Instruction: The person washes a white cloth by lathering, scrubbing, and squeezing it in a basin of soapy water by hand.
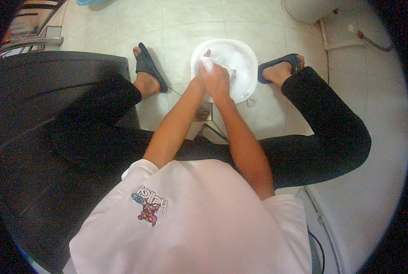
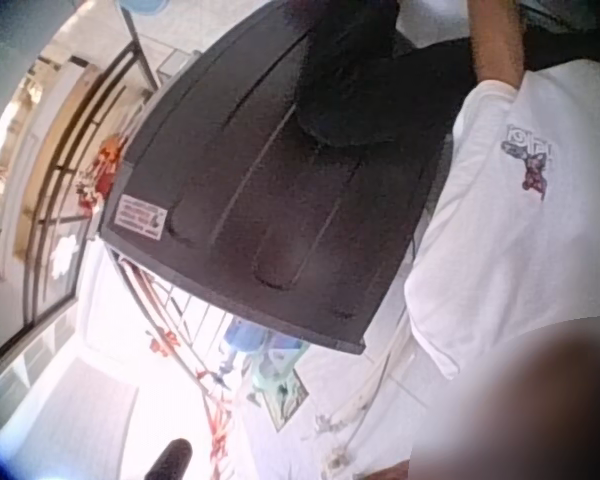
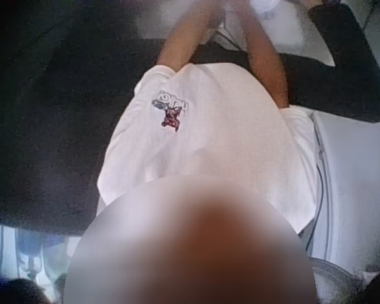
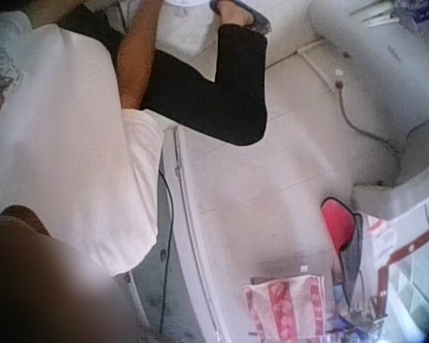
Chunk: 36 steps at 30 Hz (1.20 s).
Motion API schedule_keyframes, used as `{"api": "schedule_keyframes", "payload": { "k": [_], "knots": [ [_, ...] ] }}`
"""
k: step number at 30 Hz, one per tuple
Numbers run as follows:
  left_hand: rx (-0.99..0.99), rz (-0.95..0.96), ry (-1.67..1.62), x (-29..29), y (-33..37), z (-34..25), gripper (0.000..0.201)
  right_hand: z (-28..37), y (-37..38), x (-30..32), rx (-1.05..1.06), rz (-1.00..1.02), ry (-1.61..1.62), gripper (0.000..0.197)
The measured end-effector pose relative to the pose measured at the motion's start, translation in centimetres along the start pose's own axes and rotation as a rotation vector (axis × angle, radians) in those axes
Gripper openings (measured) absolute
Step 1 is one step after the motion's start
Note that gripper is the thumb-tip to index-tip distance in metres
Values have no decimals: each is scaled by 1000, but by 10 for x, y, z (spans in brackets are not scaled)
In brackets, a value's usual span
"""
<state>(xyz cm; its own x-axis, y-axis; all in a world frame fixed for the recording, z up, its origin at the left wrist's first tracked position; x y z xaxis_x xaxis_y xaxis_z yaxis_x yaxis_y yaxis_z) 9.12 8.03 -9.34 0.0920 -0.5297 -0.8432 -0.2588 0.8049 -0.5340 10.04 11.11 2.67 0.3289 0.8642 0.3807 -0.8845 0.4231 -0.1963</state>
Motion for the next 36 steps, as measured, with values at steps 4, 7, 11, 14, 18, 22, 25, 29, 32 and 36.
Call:
{"api": "schedule_keyframes", "payload": {
  "k": [4,7,11,14,18,22,25,29,32,36],
  "knots": [
    [-30,20,58,10,-21,-3,56,33,-10,-10,-96,25,-162,54],
    [-102,-132,93,7,-29,9,53,14,5,0,-141,-92,-236,57],
    [-255,-250,257,-5,-21,6,50,-24,36,20,-186,-322,-370,49],
    [-262,-444,376,-6,-28,11,55,-32,32,21,-206,-361,-379,42],
    [-205,-278,130,33,5,-1,57,-28,13,-1,-246,-160,-297,40],
    [-30,90,23,27,17,13,56,-5,-17,7,-160,-216,-216,37],
    [-3,224,22,23,13,26,55,4,-16,12,-249,-150,-242,35],
    [-98,-115,214,7,7,41,49,-39,22,45,-277,-346,-330,36],
    [-103,-55,34,-29,-12,28,45,-47,34,46,-332,-416,-255,36],
    [-232,-374,521,-40,-30,3,50,-56,20,33,-328,-294,-186,38]
  ]
}}
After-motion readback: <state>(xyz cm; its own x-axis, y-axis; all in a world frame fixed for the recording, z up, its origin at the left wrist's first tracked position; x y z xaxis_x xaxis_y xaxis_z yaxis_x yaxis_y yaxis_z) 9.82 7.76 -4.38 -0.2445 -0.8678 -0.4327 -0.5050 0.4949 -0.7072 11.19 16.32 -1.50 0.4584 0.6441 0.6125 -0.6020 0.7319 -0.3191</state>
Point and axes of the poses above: each hand's wrist, its own y-axis towards the middle knuckle, its own x-axis out of the back of the hand, z = x × y, the point moved 7 cm from there along y, towards the middle knuckle, and after that the axes turned 10 degrees about y, right-handed, at the moved point
